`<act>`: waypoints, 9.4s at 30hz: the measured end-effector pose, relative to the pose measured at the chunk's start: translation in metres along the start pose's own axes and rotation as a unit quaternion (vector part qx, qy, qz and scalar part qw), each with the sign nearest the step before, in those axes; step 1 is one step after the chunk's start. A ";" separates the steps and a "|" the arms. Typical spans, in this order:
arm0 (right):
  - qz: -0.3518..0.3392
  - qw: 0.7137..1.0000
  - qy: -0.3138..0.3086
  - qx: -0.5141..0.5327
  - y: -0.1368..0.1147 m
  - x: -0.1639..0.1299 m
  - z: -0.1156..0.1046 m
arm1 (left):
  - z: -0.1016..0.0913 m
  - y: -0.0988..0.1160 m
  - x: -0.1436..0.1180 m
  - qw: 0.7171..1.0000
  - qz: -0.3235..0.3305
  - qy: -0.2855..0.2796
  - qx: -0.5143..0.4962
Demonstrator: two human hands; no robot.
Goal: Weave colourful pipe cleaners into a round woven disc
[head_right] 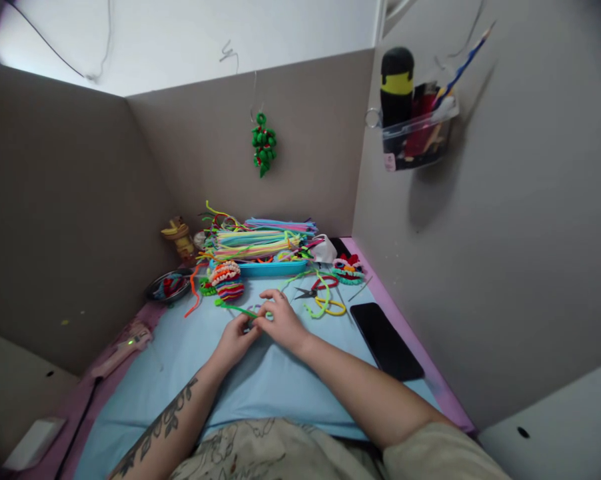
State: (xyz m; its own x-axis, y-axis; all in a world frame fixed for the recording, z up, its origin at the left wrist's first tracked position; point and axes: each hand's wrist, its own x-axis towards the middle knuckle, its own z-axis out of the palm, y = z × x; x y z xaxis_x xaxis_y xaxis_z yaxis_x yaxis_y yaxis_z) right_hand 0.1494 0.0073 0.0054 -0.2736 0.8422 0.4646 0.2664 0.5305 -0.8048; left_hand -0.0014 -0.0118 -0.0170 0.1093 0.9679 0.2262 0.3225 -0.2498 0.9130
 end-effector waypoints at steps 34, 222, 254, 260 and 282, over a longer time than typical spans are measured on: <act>0.207 0.934 0.087 0.279 0.009 -0.003 0.020 | 0.005 0.009 -0.004 0.983 0.012 0.066 -0.173; 0.201 0.903 0.018 0.379 0.027 0.004 0.015 | -0.012 0.023 -0.003 0.993 0.047 0.104 -0.036; 0.166 0.932 0.003 0.323 0.025 0.004 0.014 | -0.009 0.009 0.003 0.954 -0.103 0.072 -0.272; 0.183 0.926 0.004 0.331 0.029 0.002 0.018 | -0.002 0.004 0.003 0.974 -0.033 0.103 -0.198; 0.088 0.978 0.150 0.116 0.055 0.019 -0.008 | -0.012 0.019 0.003 0.910 -0.147 0.082 -0.380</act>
State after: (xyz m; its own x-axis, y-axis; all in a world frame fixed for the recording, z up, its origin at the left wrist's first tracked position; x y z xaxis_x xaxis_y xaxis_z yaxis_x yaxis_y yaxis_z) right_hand 0.1660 0.0532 -0.0266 0.0502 0.9271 0.3714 0.0579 0.3685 -0.9278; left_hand -0.0059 -0.0129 0.0047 -0.0394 0.9965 -0.0742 -0.4347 0.0498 0.8992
